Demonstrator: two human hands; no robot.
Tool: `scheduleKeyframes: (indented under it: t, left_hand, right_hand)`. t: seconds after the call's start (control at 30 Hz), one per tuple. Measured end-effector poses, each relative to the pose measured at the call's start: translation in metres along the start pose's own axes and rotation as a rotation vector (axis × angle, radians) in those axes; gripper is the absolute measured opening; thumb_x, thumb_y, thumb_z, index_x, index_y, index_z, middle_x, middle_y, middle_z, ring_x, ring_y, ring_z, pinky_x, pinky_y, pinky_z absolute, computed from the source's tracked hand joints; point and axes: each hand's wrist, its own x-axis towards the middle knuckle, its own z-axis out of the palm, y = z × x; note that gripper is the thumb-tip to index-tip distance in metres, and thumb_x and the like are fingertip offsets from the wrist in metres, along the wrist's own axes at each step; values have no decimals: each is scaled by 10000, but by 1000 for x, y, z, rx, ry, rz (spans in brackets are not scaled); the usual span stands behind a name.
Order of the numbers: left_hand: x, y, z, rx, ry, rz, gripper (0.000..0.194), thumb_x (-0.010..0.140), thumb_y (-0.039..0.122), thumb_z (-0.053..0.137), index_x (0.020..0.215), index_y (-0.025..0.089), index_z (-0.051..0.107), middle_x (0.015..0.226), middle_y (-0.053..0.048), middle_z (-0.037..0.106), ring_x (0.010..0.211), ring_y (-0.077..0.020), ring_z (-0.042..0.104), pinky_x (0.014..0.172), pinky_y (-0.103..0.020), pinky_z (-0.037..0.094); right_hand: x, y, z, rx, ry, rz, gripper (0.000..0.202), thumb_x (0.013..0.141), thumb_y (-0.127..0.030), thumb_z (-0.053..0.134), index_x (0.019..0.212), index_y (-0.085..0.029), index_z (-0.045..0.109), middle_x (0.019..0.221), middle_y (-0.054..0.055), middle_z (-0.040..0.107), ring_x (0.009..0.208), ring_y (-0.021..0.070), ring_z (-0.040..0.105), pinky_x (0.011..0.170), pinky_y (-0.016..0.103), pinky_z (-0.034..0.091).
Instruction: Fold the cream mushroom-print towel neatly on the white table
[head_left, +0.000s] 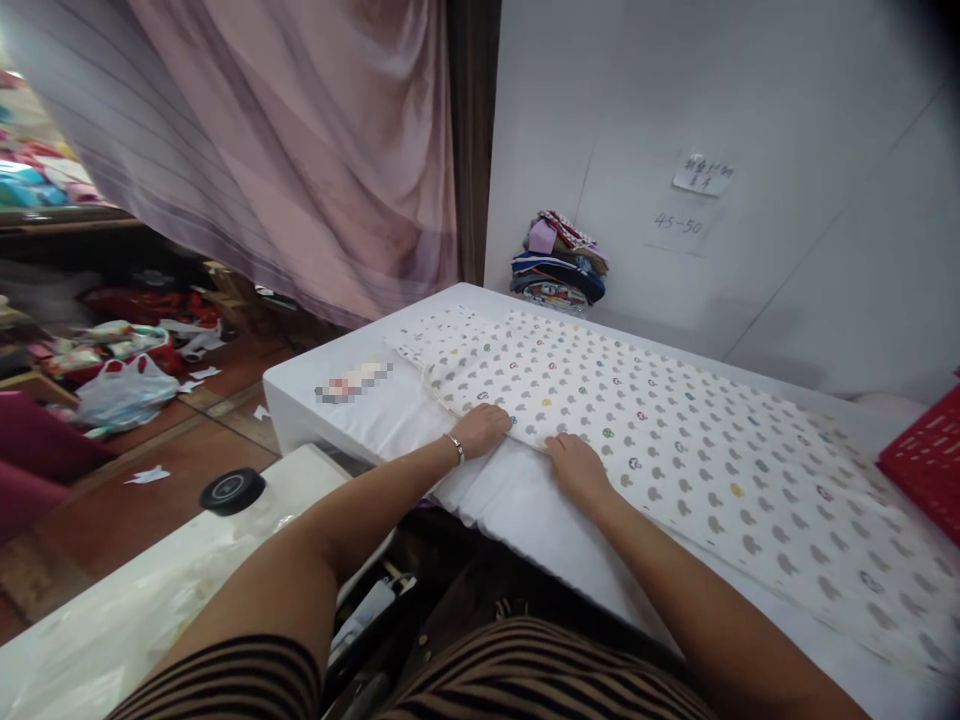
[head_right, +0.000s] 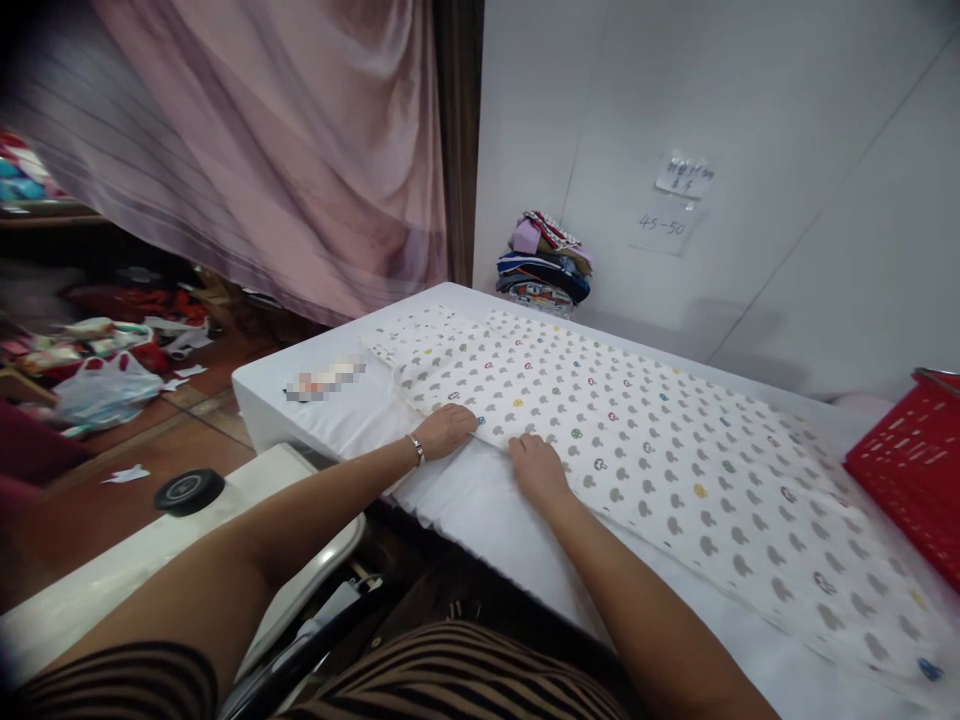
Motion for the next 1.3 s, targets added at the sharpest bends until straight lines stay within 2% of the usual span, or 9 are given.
scheduleKeyframes:
  t: [0.2, 0.43, 0.57, 0.7, 0.8, 0.9, 1.07, 1.3]
  left_hand:
    - [-9, -2, -1, 9, -19, 31, 131, 844, 141, 445, 878, 163, 569, 839, -44, 630, 810, -161, 556, 787, -303, 395]
    - [-7, 5, -3, 37, -77, 5, 105, 820, 146, 476, 872, 161, 566, 841, -46, 625, 805, -165, 553, 772, -298, 393]
    - [-10, 8, -4, 43, -85, 13, 102, 824, 156, 477, 883, 161, 560, 865, -50, 620, 832, -170, 547, 766, -303, 389]
    - [-12, 12, -5, 27, -46, 5, 129, 826, 151, 476, 936, 170, 542, 952, -46, 607, 890, -168, 539, 782, -307, 379]
    - [-10, 15, -4, 29, 2, -13, 127, 815, 152, 500, 937, 168, 530, 994, -49, 595, 930, -175, 532, 806, -313, 372]
    - [-8, 16, -2, 65, 20, 9, 32, 820, 162, 515, 851, 169, 524, 913, -46, 593, 874, -180, 531, 780, -324, 376]
    - [-9, 14, 3, 89, 82, 95, 145, 872, 131, 448, 745, 171, 504, 751, -27, 567, 732, -168, 513, 716, -325, 381]
    - [-11, 10, 1, 31, 125, 148, 201, 892, 114, 411, 724, 164, 509, 723, -18, 569, 678, -156, 493, 697, -304, 379]
  right_hand:
    - [-2, -2, 1, 182, -61, -51, 249, 869, -124, 386, 1033, -180, 565, 1025, 66, 579, 941, 185, 512, 748, 275, 359]
    - [7, -15, 9, 73, 10, -69, 254, 852, -97, 387, 1008, -172, 573, 988, 82, 573, 895, 204, 515, 708, 284, 349]
    - [12, -17, 10, 170, -26, -52, 252, 860, -101, 366, 976, -172, 578, 979, 69, 581, 897, 184, 534, 717, 268, 357]
    - [15, -12, 10, 327, -57, -31, 256, 866, -125, 366, 990, -191, 579, 982, 49, 596, 939, 161, 537, 776, 248, 365]
    - [17, -14, 11, 293, -43, -20, 279, 874, -148, 374, 1072, -198, 564, 1026, 63, 596, 969, 178, 536, 774, 260, 381]
    - [18, -23, 11, 204, 20, -9, 298, 876, -169, 399, 1142, -191, 532, 1068, 82, 582, 966, 203, 541, 740, 283, 407]
    - [24, -28, 13, 133, 34, -34, 224, 873, -132, 397, 1011, -182, 567, 1009, 87, 601, 900, 202, 561, 720, 296, 428]
    - [30, -23, 19, 141, 36, -83, 200, 845, -127, 422, 975, -159, 570, 978, 92, 610, 850, 222, 579, 641, 304, 415]
